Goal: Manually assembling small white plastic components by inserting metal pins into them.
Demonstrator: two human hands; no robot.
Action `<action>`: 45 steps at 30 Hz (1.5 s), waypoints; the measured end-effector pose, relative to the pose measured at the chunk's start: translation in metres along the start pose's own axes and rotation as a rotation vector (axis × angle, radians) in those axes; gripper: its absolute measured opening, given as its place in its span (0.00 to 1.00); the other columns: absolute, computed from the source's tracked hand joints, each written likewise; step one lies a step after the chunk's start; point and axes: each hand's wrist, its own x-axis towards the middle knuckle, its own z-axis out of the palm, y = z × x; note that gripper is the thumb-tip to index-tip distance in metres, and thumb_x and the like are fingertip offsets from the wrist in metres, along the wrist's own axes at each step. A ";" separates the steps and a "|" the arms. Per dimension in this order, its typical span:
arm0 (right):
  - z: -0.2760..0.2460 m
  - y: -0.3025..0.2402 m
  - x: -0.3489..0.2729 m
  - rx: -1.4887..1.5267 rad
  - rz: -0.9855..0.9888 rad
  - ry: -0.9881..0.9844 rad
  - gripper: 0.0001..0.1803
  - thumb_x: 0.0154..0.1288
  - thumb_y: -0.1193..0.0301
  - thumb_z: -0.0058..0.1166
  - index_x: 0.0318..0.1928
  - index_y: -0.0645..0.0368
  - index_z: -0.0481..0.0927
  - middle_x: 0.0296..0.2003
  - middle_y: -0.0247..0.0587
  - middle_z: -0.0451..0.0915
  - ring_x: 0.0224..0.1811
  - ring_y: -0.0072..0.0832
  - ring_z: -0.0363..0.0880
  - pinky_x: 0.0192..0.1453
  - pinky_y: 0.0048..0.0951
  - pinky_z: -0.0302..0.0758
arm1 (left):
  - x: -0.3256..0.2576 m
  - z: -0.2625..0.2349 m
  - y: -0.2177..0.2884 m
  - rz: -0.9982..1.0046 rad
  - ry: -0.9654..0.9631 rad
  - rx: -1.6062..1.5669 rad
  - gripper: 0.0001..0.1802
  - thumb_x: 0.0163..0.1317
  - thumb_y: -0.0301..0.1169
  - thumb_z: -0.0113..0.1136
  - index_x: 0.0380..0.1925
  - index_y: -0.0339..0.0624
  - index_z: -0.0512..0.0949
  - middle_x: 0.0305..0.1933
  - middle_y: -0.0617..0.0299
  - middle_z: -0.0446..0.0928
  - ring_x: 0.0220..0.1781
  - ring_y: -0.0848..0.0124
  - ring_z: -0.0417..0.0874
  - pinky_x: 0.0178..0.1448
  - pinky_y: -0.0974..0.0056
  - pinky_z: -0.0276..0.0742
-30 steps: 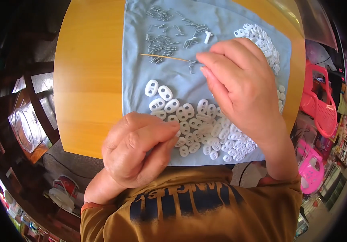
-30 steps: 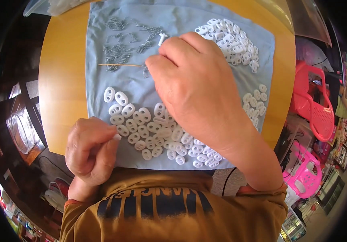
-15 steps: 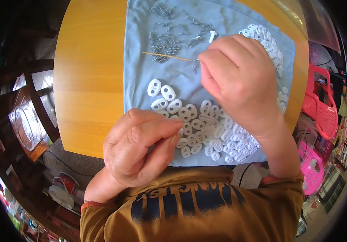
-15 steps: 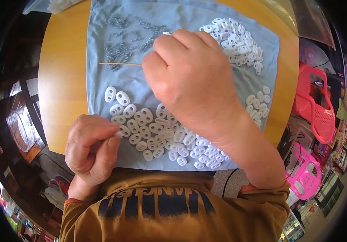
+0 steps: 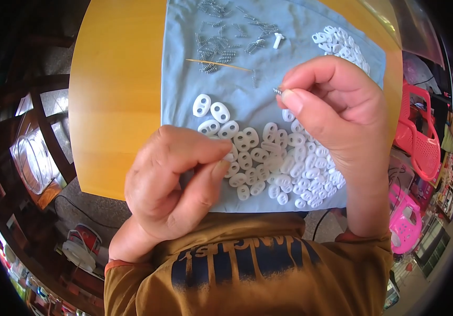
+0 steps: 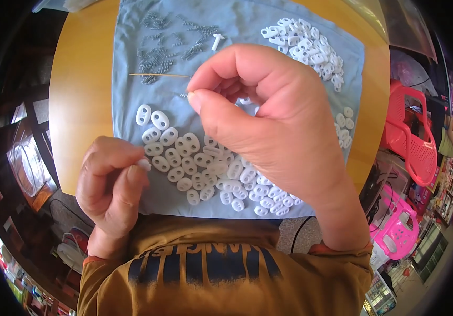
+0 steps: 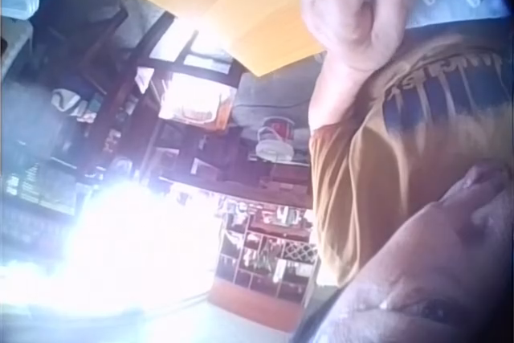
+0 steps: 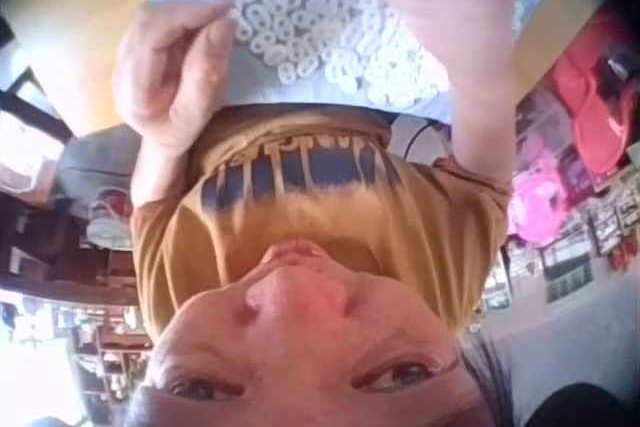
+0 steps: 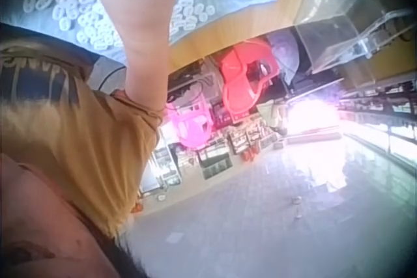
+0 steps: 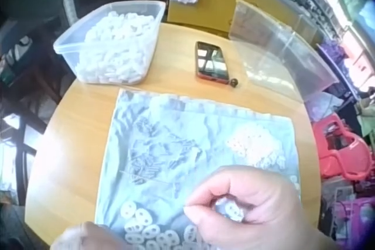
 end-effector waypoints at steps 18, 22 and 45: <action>0.008 -0.019 -0.032 0.334 0.329 -0.180 0.16 0.54 0.81 0.52 0.45 0.64 0.68 0.30 0.36 0.76 0.32 0.16 0.73 0.37 0.16 0.70 | 0.008 0.007 0.026 -0.032 -0.163 0.040 0.06 0.46 0.16 0.56 0.27 0.33 0.76 0.27 0.61 0.74 0.28 0.75 0.71 0.32 0.73 0.65; 0.010 -0.017 -0.033 0.327 0.293 -0.189 0.18 0.53 0.83 0.53 0.45 0.64 0.68 0.30 0.35 0.75 0.33 0.15 0.72 0.37 0.15 0.69 | 0.008 0.008 0.022 -0.013 -0.122 0.076 0.06 0.45 0.17 0.59 0.25 0.37 0.76 0.22 0.62 0.72 0.22 0.75 0.71 0.24 0.73 0.66; 0.003 0.025 0.007 -0.687 -0.398 0.215 0.13 0.48 0.80 0.55 0.37 0.58 0.71 0.23 0.38 0.76 0.26 0.33 0.76 0.29 0.31 0.71 | -0.017 0.002 0.024 -0.378 -0.069 -0.372 0.03 0.51 0.17 0.54 0.26 0.34 0.74 0.27 0.64 0.72 0.25 0.81 0.68 0.29 0.76 0.63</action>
